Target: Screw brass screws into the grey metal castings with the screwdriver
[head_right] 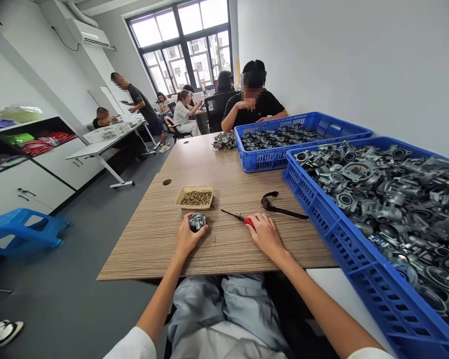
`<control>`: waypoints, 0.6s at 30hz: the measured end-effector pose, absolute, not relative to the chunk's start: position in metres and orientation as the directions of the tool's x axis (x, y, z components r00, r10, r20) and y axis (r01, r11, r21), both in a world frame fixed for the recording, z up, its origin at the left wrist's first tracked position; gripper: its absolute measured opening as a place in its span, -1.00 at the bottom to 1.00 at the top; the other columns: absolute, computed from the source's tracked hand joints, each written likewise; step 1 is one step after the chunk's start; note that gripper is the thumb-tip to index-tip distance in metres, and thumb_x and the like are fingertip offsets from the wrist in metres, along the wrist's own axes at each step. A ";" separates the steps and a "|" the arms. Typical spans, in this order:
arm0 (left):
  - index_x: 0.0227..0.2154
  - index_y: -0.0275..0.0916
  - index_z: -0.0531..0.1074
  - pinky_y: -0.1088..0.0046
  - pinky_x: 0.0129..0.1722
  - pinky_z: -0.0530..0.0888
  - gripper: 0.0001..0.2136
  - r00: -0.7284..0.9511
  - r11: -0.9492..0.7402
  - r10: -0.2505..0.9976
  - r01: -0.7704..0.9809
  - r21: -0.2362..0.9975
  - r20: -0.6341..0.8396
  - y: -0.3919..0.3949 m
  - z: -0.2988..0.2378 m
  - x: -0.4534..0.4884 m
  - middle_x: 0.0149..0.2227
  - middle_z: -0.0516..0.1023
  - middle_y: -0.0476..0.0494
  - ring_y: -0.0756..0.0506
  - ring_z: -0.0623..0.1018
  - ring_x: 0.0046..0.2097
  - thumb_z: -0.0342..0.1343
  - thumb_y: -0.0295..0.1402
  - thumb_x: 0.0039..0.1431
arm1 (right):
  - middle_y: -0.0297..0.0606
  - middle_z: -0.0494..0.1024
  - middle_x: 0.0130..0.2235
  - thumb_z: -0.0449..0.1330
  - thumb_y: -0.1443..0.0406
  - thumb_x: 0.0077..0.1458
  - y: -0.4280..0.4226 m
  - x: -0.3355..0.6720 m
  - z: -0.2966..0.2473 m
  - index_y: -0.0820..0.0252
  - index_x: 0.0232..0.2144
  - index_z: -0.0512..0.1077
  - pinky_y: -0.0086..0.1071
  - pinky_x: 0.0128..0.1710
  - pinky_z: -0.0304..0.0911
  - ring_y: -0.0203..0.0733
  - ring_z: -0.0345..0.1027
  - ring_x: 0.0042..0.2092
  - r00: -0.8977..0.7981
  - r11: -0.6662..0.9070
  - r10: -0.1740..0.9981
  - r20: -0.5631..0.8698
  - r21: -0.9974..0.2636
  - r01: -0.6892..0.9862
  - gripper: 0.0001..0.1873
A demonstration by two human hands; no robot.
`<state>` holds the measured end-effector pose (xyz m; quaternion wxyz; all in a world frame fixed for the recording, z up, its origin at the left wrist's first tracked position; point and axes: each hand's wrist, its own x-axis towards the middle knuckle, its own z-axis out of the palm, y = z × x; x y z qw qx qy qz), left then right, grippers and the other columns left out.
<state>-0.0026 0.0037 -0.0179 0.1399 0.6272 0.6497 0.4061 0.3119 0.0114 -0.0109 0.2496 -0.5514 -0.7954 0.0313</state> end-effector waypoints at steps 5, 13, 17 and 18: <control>0.15 -0.15 0.29 0.15 0.15 0.44 -0.38 -0.142 -0.185 0.918 0.674 0.715 0.370 0.001 -0.017 -0.004 0.08 0.54 -0.24 -0.25 0.54 0.11 0.37 -0.14 0.08 | -0.04 0.58 -0.08 -0.04 0.21 0.45 0.011 0.315 -0.015 0.17 -0.07 0.44 -0.13 -0.04 0.27 0.06 0.45 -0.06 -0.210 0.373 0.904 0.372 -0.450 0.811 -0.72; 0.21 -0.18 0.27 0.13 0.26 0.39 -0.41 -0.084 -0.278 0.889 0.681 0.678 0.450 0.000 -0.016 -0.003 0.15 0.48 -0.28 -0.24 0.48 0.19 0.31 -0.31 0.13 | -0.04 0.63 -0.08 -0.05 0.14 0.44 0.017 0.317 -0.019 0.15 -0.08 0.43 -0.14 -0.04 0.30 0.07 0.49 -0.08 -0.167 0.377 0.911 0.377 -0.599 0.707 -0.68; 0.17 -0.20 0.31 0.16 0.22 0.42 -0.44 -0.106 -0.255 0.895 0.674 0.693 0.432 -0.001 -0.013 -0.003 0.12 0.48 -0.28 -0.23 0.49 0.17 0.33 -0.24 0.13 | -0.05 0.65 -0.15 -0.04 0.09 0.43 0.016 0.318 -0.013 0.15 -0.11 0.43 -0.17 -0.09 0.31 0.06 0.51 -0.14 -0.140 0.341 0.931 0.337 -0.668 0.661 -0.66; 0.18 -0.19 0.31 0.16 0.23 0.42 -0.42 -0.104 -0.250 0.901 0.669 0.700 0.421 -0.001 -0.012 -0.003 0.13 0.48 -0.28 -0.24 0.49 0.18 0.33 -0.23 0.13 | -0.06 0.65 -0.18 -0.05 0.08 0.43 0.015 0.318 -0.010 0.15 -0.12 0.43 -0.18 -0.11 0.31 0.05 0.51 -0.17 -0.132 0.326 0.938 0.321 -0.687 0.649 -0.65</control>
